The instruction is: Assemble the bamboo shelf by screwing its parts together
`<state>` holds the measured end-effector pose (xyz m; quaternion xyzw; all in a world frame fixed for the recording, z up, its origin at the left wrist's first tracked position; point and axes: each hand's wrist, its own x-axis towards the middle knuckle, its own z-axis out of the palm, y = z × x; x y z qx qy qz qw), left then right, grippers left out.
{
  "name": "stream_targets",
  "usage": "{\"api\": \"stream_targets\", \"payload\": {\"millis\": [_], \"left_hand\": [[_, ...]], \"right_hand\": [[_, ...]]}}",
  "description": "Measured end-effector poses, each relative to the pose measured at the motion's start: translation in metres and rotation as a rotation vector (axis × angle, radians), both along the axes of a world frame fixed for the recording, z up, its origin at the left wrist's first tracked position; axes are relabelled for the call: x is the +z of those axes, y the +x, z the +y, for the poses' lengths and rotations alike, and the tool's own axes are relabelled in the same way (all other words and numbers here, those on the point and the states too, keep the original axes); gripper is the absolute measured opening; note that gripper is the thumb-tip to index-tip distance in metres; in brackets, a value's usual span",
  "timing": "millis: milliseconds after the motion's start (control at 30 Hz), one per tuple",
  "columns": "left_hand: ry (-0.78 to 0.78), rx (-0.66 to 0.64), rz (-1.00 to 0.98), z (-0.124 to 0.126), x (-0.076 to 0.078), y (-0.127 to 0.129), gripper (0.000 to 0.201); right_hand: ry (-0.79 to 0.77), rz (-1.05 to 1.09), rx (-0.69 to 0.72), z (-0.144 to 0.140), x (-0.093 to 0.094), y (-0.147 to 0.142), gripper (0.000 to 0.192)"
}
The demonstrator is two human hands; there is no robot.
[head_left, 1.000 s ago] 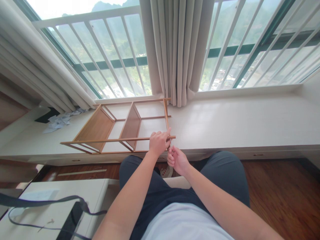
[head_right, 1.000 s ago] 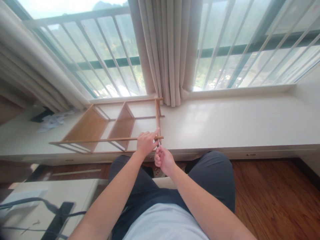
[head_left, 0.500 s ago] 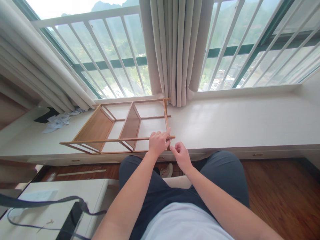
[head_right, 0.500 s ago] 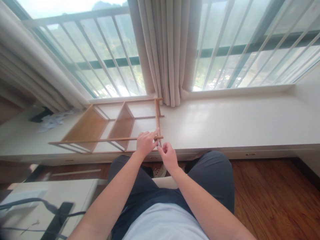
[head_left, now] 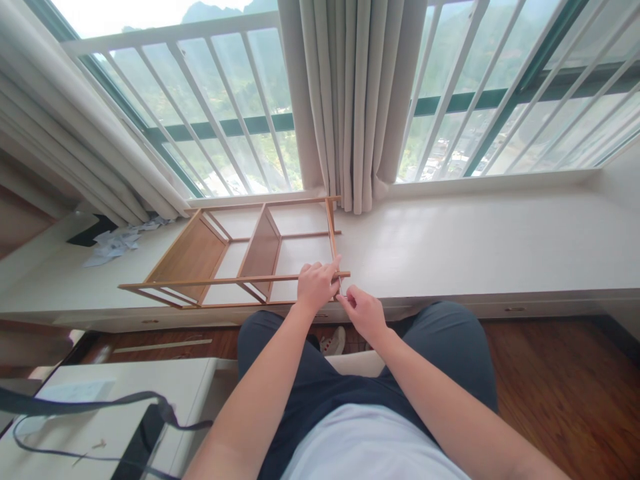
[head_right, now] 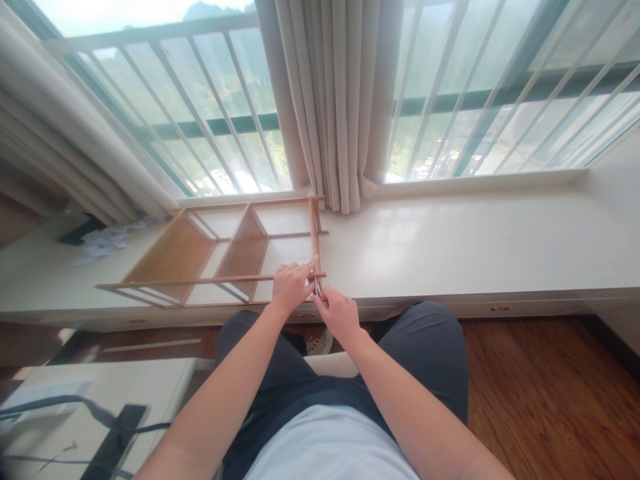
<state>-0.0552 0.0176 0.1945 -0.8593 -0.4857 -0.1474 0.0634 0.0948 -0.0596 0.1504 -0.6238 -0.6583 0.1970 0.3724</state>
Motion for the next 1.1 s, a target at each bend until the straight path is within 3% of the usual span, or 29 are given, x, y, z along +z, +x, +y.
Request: {"api": "stream_targets", "payload": {"millis": [333, 667, 867, 1100], "left_hand": [[-0.004, 0.0, -0.01, 0.0, 0.0, -0.001, 0.061], [-0.002, -0.001, -0.009, -0.001, 0.001, 0.0, 0.062], [0.006, -0.002, -0.016, -0.001, 0.0, 0.0, 0.061], [0.008, 0.003, -0.005, 0.0, 0.001, 0.0, 0.061]], "right_hand": [[-0.015, -0.182, 0.004, 0.002, 0.008, -0.002, 0.034], [-0.071, -0.114, 0.029, 0.003, 0.009, -0.001, 0.032], [-0.111, 0.034, 0.025, 0.003, 0.011, -0.007, 0.032], [-0.188, 0.478, 0.053, 0.005, 0.01, -0.018, 0.035]]}}
